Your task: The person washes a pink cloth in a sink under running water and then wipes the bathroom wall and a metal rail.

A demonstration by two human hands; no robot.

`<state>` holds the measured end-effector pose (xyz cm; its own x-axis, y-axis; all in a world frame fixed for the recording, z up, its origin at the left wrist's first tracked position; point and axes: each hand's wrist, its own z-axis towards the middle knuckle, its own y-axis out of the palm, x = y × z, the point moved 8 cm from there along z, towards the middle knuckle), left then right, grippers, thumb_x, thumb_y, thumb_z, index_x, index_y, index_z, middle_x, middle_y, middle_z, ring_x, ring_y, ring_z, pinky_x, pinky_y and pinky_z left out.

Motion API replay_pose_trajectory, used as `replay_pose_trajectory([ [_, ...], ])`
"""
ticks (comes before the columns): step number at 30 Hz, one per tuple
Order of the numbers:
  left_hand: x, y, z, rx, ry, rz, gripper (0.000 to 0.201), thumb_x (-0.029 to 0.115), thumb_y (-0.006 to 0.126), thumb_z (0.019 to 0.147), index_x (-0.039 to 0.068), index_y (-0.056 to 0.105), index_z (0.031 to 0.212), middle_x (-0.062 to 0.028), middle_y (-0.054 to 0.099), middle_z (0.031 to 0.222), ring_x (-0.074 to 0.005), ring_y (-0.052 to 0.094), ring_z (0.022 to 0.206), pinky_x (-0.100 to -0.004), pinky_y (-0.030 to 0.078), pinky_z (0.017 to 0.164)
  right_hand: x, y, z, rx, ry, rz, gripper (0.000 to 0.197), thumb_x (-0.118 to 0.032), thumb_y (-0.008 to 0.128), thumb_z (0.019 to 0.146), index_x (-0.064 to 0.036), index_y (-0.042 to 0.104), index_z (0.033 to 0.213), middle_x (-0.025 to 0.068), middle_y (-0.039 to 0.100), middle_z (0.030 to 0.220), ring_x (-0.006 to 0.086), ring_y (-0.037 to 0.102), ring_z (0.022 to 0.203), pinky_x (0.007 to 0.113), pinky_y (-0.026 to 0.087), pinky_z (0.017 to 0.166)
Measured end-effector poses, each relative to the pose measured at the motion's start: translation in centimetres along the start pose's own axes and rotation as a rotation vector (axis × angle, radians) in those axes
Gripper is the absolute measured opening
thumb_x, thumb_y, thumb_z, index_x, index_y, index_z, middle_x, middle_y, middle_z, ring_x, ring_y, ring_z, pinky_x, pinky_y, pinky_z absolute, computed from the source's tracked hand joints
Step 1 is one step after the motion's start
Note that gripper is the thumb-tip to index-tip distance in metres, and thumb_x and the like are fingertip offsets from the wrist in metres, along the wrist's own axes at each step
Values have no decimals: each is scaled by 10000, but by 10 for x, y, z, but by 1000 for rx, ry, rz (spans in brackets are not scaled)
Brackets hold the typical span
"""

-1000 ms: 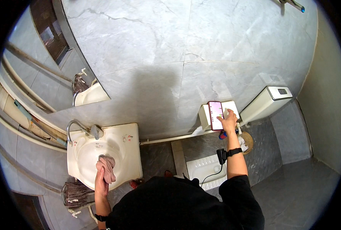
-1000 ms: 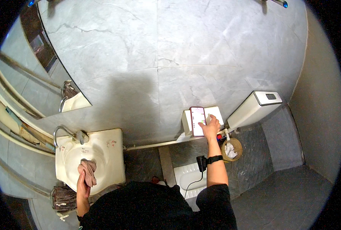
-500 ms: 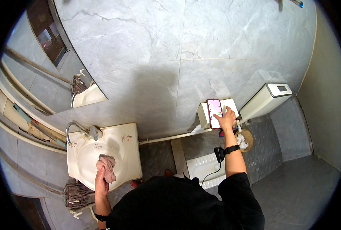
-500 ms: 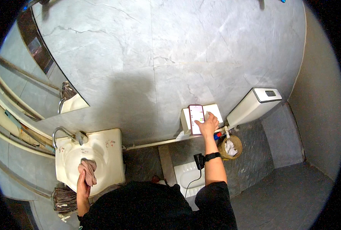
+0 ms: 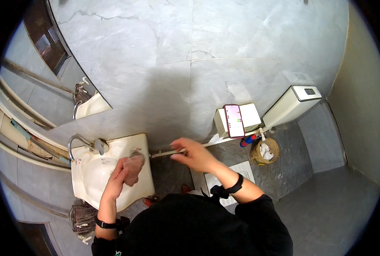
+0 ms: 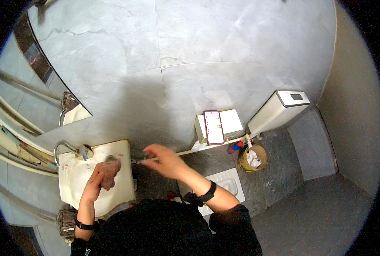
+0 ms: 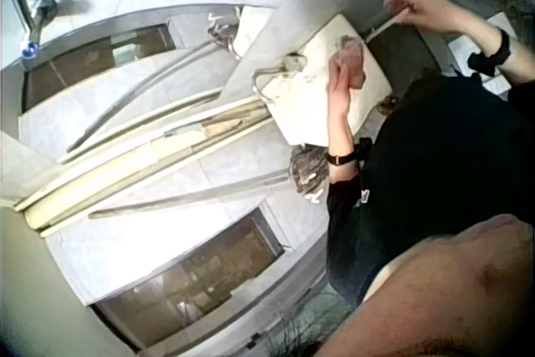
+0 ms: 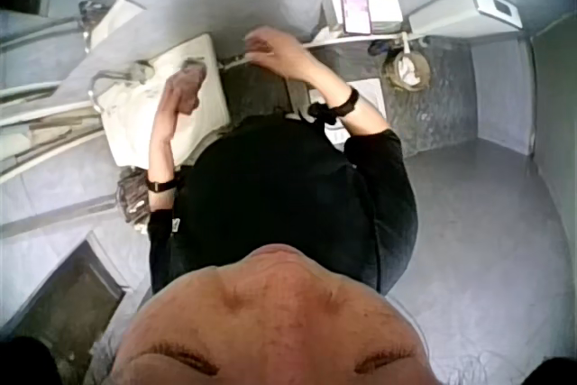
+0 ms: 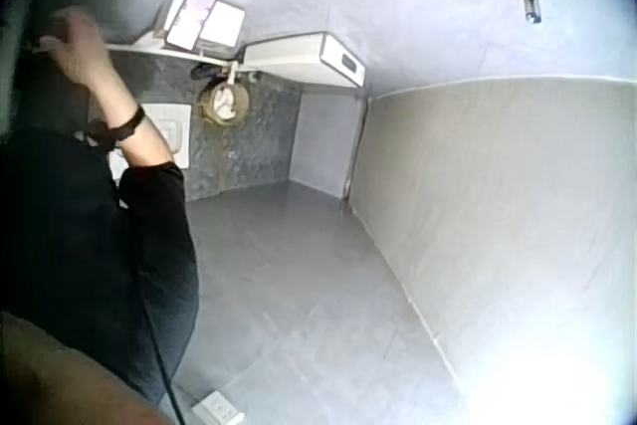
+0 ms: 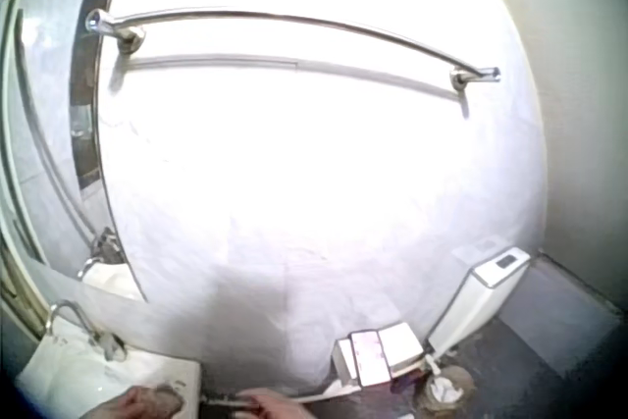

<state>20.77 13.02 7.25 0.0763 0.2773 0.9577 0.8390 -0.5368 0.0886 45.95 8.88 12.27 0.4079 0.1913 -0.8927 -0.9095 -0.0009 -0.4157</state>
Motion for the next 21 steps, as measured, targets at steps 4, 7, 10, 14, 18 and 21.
replay_pose_trajectory([
  [4,27,48,22,-125,87,86,218,182,435,901,50,445,1074,-40,503,977,-113,448,940,-233,349,840,-17,46,7,-173,-30,156,420,-236,637,799,-25,451,1111,88,557,910,158,532,769,273,438,635],
  [7,30,58,31,-113,112,249,207,196,429,906,54,452,1055,-45,513,941,-108,448,913,-234,351,826,-19,50,7,-132,-25,30,432,-246,647,789,-19,441,1093,102,545,877,170,504,714,284,425,616],
  [10,36,59,29,-104,100,332,215,209,419,911,59,454,1061,-58,519,967,-125,451,920,-249,355,831,-19,49,7,-84,-40,78,426,-242,649,786,-17,440,1080,114,530,885,171,489,710,281,415,609],
  [14,36,62,27,-130,105,297,287,200,398,911,74,429,1167,-90,495,1081,-166,439,1022,-281,320,913,-19,48,6,-8,4,229,414,-209,644,789,-29,442,1102,98,530,922,147,495,754,265,412,612],
  [18,35,68,26,-174,74,202,351,181,387,905,95,392,1245,-102,456,1166,-185,397,1110,-299,256,984,-16,44,3,3,-22,211,405,-190,643,788,-38,449,1110,78,537,916,134,496,755,255,410,613],
  [21,38,70,23,-195,69,188,380,167,385,897,104,375,1271,-99,430,1218,-186,366,1152,-308,207,1018,-20,44,5,-23,1,163,380,-181,645,785,-35,459,1082,73,536,888,134,492,728,253,409,608],
])
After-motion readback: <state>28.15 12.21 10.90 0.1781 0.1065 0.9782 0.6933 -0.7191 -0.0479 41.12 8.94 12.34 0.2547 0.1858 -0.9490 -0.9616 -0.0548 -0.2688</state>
